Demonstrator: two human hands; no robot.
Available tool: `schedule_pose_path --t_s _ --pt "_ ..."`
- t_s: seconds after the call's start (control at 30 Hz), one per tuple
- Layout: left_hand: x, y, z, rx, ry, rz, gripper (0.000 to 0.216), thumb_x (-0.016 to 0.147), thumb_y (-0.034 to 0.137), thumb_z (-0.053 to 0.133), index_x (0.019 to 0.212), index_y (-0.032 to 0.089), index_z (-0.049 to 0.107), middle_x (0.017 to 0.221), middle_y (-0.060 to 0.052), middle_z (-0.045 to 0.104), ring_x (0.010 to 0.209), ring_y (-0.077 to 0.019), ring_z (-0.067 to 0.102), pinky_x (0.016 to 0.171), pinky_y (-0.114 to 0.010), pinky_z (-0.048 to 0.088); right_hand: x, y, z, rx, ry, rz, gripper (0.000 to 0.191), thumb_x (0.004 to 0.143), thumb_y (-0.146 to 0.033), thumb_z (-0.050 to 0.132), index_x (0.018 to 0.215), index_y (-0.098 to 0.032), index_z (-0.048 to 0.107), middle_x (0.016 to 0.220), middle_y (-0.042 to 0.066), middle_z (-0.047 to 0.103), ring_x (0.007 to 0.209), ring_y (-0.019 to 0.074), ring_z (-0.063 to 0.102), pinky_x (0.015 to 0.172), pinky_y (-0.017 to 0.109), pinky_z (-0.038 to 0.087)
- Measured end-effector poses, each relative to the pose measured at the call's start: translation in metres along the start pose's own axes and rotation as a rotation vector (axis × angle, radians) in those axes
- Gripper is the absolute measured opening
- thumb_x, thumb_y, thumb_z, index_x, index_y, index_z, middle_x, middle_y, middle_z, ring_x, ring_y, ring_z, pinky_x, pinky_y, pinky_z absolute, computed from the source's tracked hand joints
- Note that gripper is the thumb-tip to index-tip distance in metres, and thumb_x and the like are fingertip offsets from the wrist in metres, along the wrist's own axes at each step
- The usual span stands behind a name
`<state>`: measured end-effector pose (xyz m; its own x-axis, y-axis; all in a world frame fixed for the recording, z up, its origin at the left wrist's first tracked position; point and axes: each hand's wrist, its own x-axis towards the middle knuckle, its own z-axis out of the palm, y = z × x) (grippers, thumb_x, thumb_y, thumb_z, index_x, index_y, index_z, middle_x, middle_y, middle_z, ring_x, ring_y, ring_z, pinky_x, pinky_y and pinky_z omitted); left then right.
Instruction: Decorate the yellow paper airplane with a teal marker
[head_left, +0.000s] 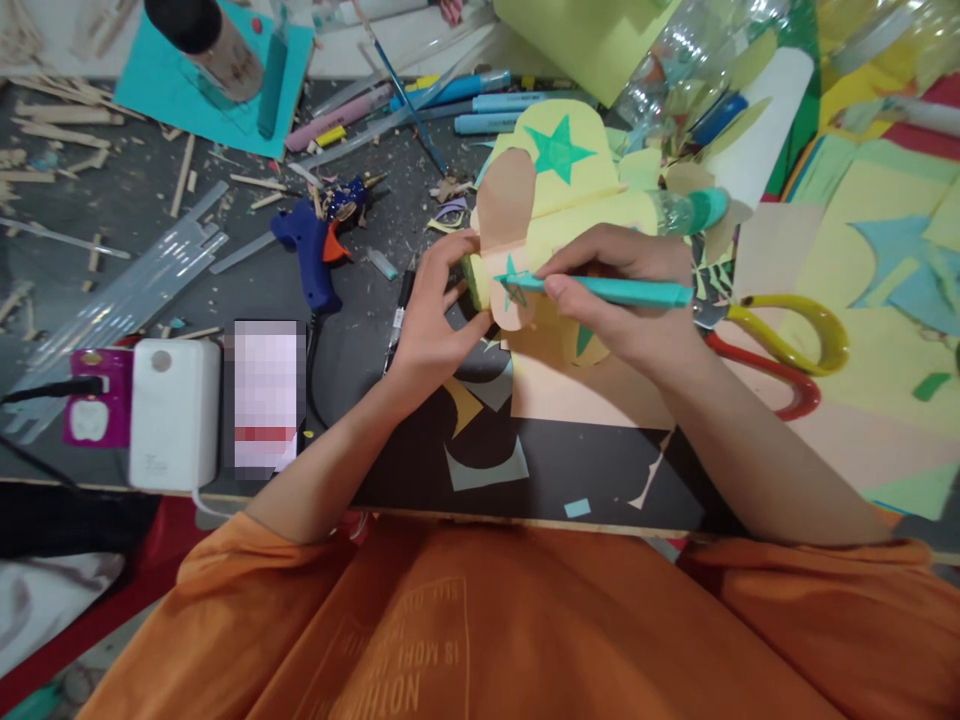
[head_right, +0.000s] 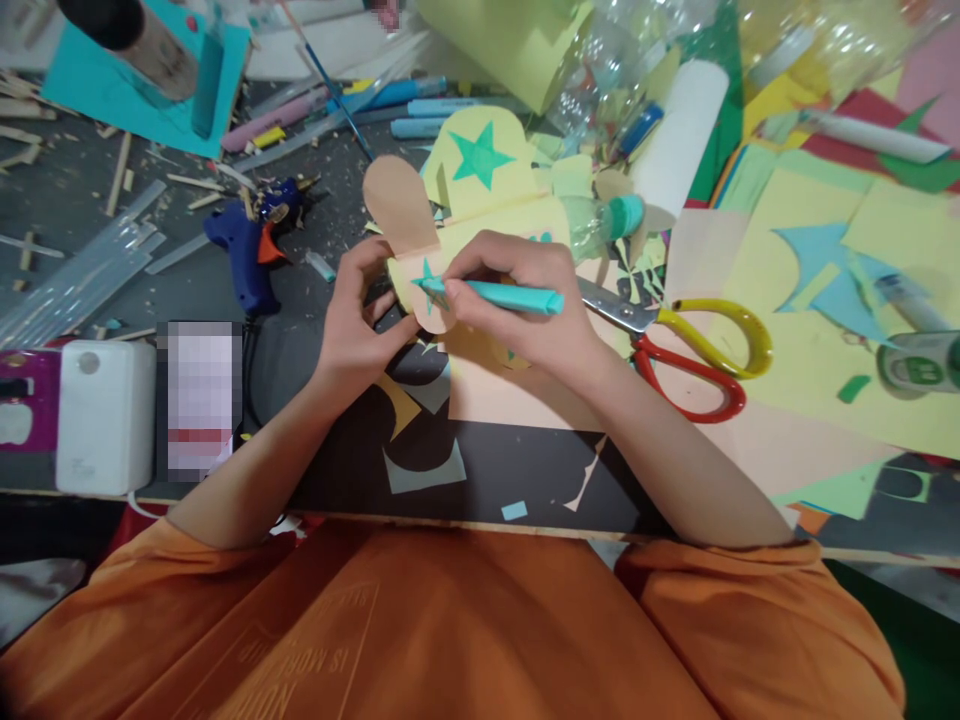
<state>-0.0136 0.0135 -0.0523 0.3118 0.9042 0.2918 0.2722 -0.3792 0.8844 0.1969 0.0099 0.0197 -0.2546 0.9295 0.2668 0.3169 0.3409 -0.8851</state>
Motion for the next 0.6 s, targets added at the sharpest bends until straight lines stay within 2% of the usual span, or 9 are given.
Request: schedule_pose_path --t_s 0.13,0.6 --pt "0.0004 0.0008 0.0002 0.005 0.001 -0.008 0.057 0.086 0.037 0.071 0.134 0.036 0.040 0.149 -0.007 0.045 0.142 -0.0293 0.047 0.103 -0.041 0.056 -0.0006 0.0005 -0.0002 0.004 -0.002 -0.008 0.032 0.089 -0.052 0.065 0.073 -0.026 0.070 0.071 0.002 0.070 0.063 0.0175 0.063 0.058 0.034 0.051" --pt "0.0004 -0.0003 -0.0013 0.014 -0.013 0.005 0.056 0.088 0.046 0.069 0.134 0.037 0.039 0.150 -0.008 0.044 0.143 -0.0301 0.045 0.104 -0.044 0.056 0.0009 0.0001 0.0014 0.013 0.016 -0.020 0.030 0.089 -0.052 0.066 0.072 -0.028 0.070 0.070 0.001 0.072 0.062 0.0170 0.064 0.056 0.033 0.051"
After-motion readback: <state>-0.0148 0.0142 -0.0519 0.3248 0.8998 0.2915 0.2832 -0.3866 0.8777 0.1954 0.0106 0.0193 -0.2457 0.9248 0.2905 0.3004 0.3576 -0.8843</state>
